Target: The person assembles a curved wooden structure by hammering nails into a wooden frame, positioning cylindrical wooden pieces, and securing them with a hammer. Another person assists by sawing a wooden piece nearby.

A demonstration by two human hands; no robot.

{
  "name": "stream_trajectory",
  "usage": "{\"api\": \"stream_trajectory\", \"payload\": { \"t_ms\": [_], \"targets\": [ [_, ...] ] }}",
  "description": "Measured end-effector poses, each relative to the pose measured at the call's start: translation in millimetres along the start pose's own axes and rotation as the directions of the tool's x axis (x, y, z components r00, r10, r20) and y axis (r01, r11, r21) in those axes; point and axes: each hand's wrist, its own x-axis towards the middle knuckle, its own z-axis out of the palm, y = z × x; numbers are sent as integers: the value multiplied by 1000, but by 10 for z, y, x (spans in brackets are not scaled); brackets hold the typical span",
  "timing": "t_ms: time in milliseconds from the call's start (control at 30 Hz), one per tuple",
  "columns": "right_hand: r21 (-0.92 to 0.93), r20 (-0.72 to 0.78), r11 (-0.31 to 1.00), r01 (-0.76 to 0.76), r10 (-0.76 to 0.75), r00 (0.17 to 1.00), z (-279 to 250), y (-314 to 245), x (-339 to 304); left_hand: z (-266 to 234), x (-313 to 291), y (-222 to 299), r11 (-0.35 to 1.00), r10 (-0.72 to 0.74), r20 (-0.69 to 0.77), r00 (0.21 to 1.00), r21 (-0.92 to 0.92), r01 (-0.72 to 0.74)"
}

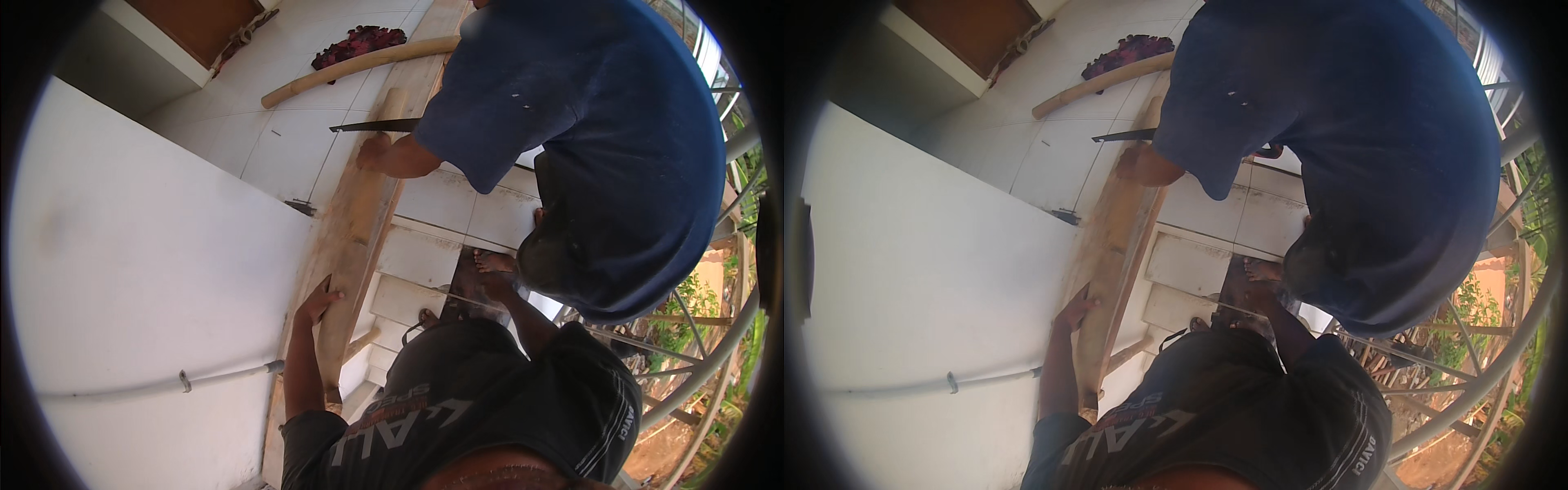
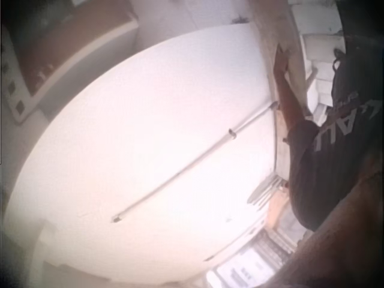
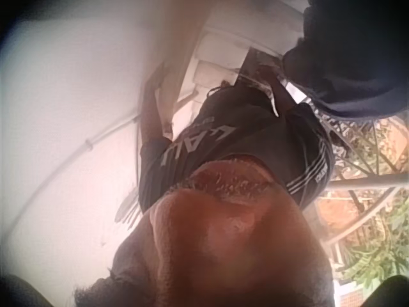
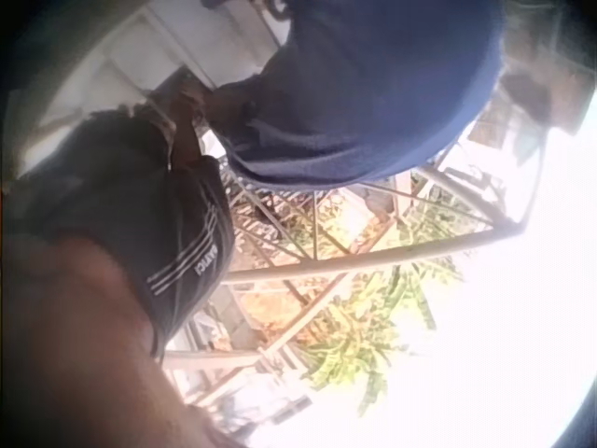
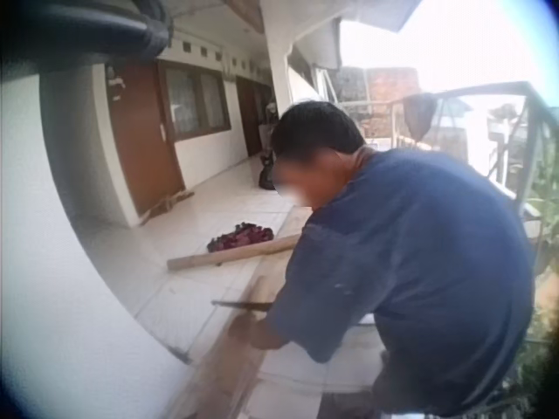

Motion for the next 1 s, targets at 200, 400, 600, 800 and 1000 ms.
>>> {"api": "stream_trajectory", "payload": {
  "t_ms": [200,400,600,800,1000],
  "targets": [
    [-65,-104,996,-66,59,993,246,226,138,34,-48,91,997,45,21,999,56,-46],
    [97,-88,995,21,-13,996,473,276,73,76,-108,132,995,82,-31,996,62,-80],
    [245,-112,956,161,-137,984,538,192,137,161,-178,230,982,119,-134,984,163,-96],
    [798,-230,524,298,-193,954,527,214,383,430,-550,576,838,166,-297,940,545,24],
    [47,-56,968,245,-242,969,249,178,532,986,-602,513,737,338,-559,757,658,157]
  ]
}}
